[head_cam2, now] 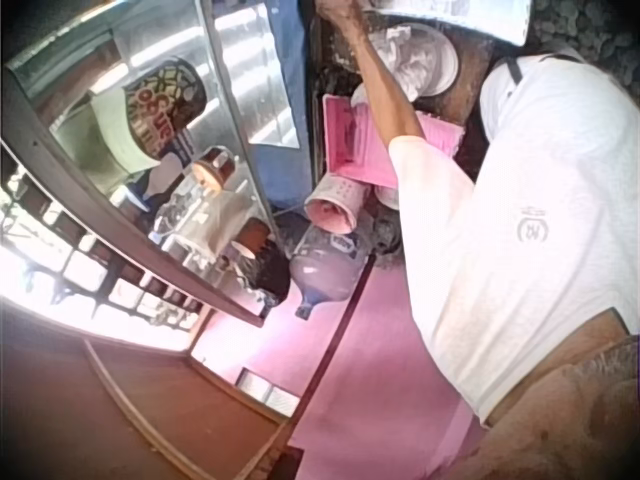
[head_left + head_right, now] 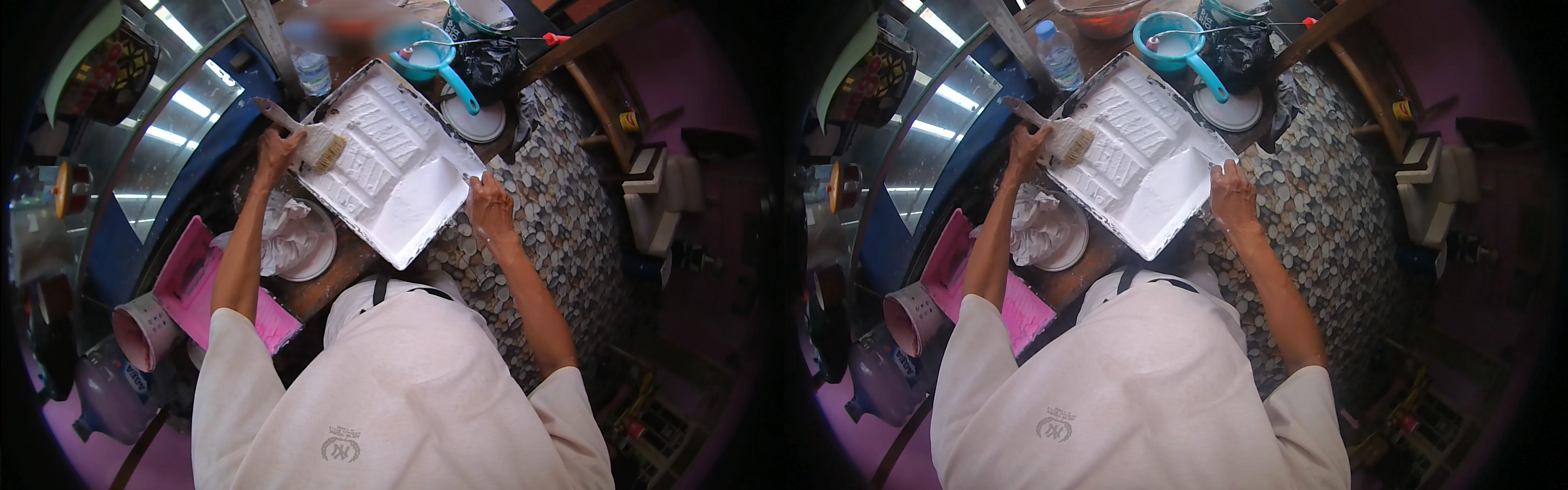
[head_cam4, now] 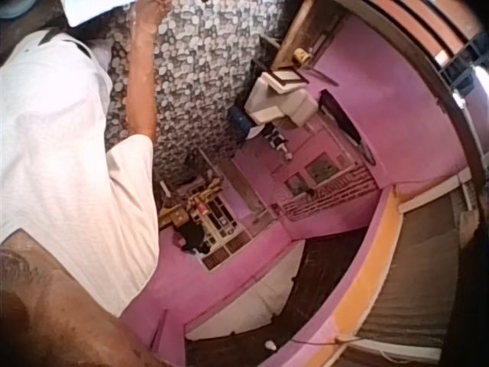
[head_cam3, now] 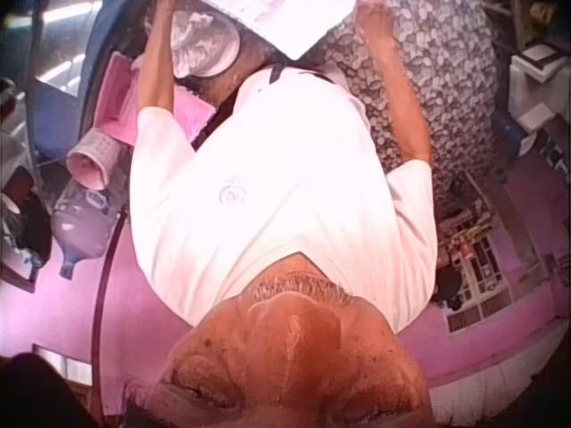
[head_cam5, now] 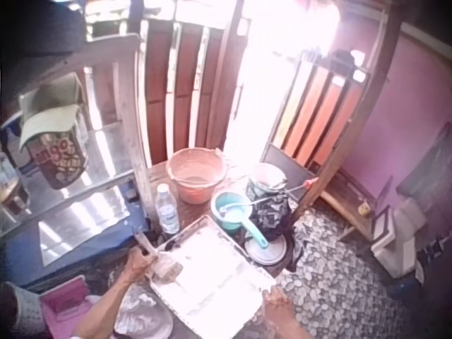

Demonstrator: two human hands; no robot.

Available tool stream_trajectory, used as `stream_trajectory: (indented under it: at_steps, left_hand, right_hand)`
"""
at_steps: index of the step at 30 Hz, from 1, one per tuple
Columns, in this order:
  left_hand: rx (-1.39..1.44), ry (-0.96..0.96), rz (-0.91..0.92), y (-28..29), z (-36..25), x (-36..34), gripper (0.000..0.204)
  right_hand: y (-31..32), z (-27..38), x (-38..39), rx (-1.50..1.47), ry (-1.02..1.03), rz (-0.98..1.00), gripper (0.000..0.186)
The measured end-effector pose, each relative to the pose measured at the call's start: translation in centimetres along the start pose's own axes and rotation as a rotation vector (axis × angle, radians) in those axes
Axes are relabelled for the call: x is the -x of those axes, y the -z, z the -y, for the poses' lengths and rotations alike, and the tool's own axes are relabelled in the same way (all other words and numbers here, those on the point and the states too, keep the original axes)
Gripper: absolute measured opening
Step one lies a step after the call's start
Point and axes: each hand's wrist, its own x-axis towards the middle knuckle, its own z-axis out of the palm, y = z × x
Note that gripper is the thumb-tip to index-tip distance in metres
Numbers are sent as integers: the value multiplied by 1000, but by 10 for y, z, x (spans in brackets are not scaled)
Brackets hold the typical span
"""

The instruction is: The person scrapes white paint from a tray using a palette knife and uses a rag to wipe paint from their hands and the tool.

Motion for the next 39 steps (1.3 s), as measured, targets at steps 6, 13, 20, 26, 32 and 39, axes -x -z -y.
stream_trajectory:
  at_steps: [6, 13, 20, 26, 32, 39]
  left_hand:
    - [-7, 0, 1, -1, 0, 0, 42]
    - [-20, 11, -10, -1, 0, 1, 43]
    - [11, 9, 5, -3, 6, -3, 45]
    - [6, 26, 12, -4, 6, -4, 46]
    - [-2, 22, 10, -3, 5, -3, 48]
    - [-65, 33, 14, -4, 6, -4, 47]
  right_hand:
    - [-5, 19, 28, -61, -40, 92, 5]
    - [9, 53, 49, -247, -70, 96, 4]
    - [18, 80, 60, -332, -32, 247, 16]
    - [15, 74, 52, -447, -11, 184, 8]
    - [16, 60, 37, -422, -85, 164, 13]
    - [18, 36, 20, -504, -197, 122, 19]
